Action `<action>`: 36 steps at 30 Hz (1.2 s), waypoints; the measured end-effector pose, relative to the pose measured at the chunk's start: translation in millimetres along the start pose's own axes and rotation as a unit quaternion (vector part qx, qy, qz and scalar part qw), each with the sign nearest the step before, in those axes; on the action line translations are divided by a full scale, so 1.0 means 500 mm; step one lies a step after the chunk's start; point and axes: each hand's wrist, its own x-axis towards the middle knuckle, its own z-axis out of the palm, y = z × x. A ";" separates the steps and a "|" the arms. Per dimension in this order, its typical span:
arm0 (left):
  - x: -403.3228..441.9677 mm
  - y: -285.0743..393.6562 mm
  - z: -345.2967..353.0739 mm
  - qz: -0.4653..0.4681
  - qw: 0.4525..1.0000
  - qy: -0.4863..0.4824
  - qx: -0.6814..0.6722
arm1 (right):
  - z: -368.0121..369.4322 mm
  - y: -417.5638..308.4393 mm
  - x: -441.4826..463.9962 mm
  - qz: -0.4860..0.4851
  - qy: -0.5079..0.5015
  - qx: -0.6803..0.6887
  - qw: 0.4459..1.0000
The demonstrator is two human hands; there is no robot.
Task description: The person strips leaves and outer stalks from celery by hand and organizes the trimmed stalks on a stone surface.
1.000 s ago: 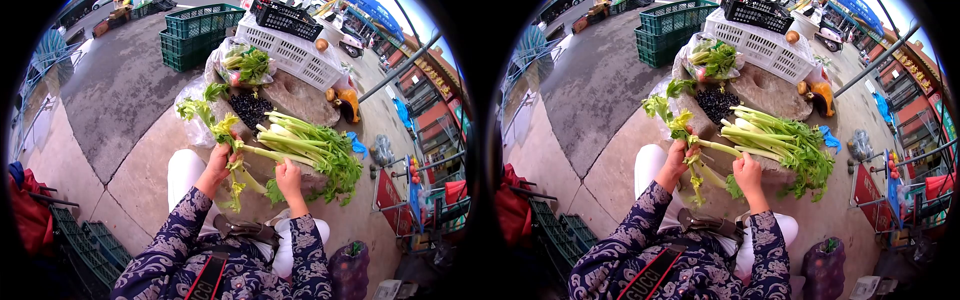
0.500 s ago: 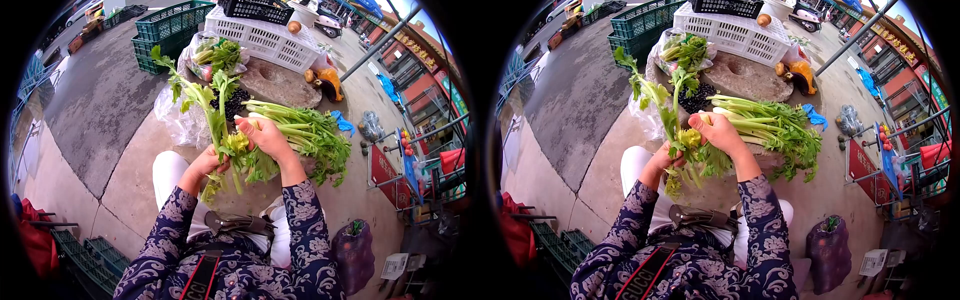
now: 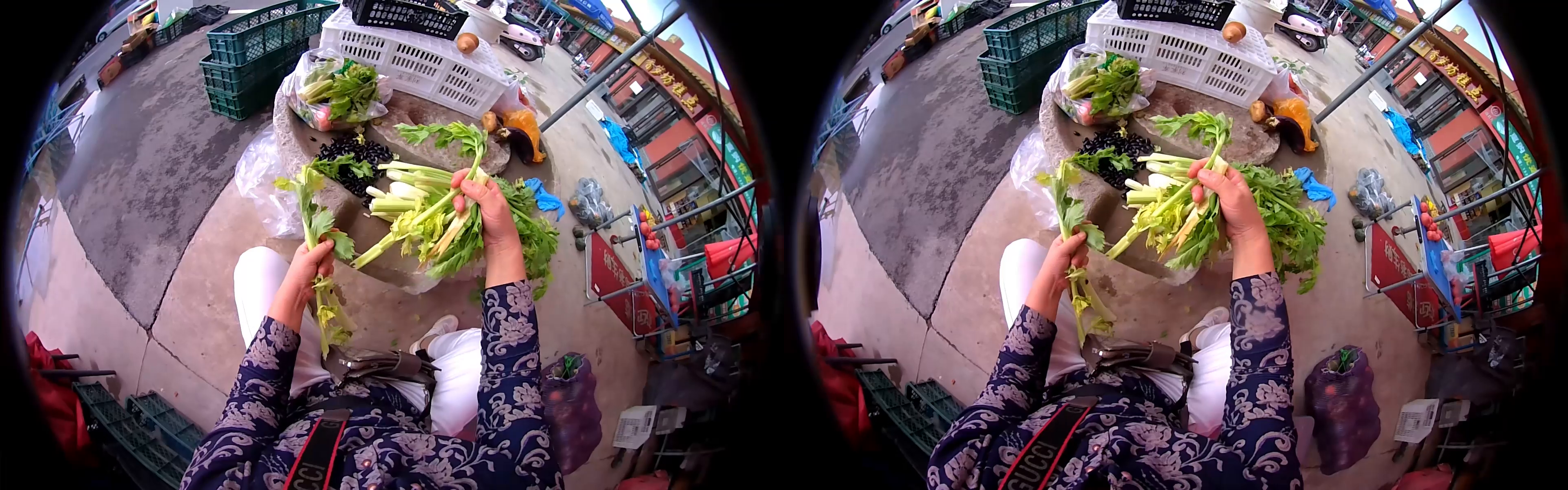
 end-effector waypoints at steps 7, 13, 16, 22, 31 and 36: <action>0.023 -0.032 0.003 -0.062 0.989 -0.039 0.125 | -0.027 0.015 -0.031 -0.060 0.023 0.022 0.998; 0.007 -0.012 0.054 -0.017 0.993 -0.008 0.114 | -0.050 0.039 -0.081 -0.080 0.085 -0.101 0.988; 0.006 -0.017 0.058 0.043 0.981 0.048 0.185 | -0.105 0.099 -0.111 0.037 0.171 -0.285 0.943; 0.015 -0.034 0.046 0.083 0.959 0.118 0.244 | -0.136 0.202 -0.179 0.123 0.160 -0.342 0.918; 0.003 -0.014 0.036 0.090 0.954 0.131 0.255 | -0.130 0.191 -0.166 -0.006 0.223 -0.579 0.784; 0.003 -0.004 0.037 0.097 0.960 0.131 0.227 | -0.151 0.168 -0.088 -0.010 0.125 -0.743 0.657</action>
